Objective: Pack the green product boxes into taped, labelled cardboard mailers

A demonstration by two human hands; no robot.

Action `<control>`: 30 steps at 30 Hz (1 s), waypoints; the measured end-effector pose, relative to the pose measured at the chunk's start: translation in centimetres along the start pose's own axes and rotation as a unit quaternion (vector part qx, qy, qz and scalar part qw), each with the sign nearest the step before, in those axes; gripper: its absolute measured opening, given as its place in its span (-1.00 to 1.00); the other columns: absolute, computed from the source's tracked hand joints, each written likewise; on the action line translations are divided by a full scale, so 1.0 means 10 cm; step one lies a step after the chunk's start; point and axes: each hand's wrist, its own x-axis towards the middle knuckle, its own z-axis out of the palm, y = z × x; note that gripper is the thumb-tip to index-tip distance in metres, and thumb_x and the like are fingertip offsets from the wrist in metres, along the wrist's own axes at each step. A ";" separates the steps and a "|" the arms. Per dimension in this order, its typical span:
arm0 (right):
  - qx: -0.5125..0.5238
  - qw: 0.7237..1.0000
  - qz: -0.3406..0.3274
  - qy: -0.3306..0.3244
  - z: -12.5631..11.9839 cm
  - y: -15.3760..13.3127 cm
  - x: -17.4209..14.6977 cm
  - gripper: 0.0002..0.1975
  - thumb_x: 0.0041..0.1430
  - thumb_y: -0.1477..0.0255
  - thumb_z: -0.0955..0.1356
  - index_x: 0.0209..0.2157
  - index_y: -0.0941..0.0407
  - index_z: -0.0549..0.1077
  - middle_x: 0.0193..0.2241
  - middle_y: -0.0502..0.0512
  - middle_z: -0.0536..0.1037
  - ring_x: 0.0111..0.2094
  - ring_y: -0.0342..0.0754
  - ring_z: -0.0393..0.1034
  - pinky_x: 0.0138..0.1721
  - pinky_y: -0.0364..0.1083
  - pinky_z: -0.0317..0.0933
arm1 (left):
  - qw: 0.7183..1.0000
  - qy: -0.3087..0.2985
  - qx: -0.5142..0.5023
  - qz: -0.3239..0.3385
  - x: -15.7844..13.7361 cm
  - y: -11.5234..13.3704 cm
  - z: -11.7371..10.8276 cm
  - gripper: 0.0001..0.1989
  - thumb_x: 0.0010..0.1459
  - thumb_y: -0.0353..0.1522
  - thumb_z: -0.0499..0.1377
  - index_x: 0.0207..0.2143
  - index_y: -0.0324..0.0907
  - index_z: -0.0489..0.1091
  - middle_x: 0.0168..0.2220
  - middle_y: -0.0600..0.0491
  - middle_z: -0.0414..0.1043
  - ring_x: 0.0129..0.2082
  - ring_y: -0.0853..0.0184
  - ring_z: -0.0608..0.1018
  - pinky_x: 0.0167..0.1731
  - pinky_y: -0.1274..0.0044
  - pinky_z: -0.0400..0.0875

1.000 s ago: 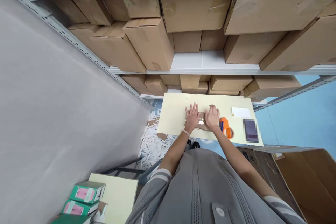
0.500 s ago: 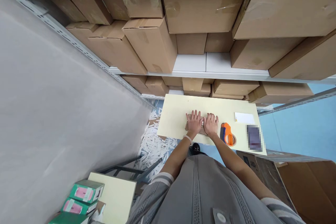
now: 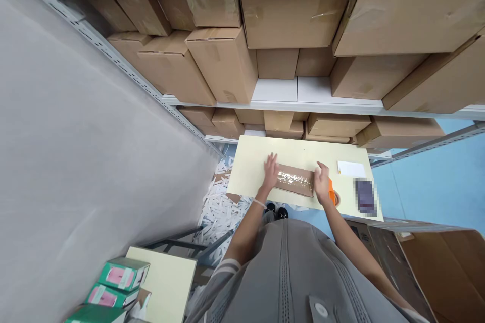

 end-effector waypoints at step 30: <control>0.159 0.964 0.108 -0.185 0.29 0.12 -0.25 -0.26 0.06 0.23 0.26 0.29 0.12 0.16 0.29 0.19 0.24 0.28 0.07 0.17 0.28 0.10 0.02 | 0.955 -0.083 -0.249 -0.136 -0.38 -0.49 -0.17 -0.34 0.25 -0.25 0.08 0.35 -0.16 0.02 0.34 -0.07 0.10 0.33 0.19 0.21 0.29 0.36 0.16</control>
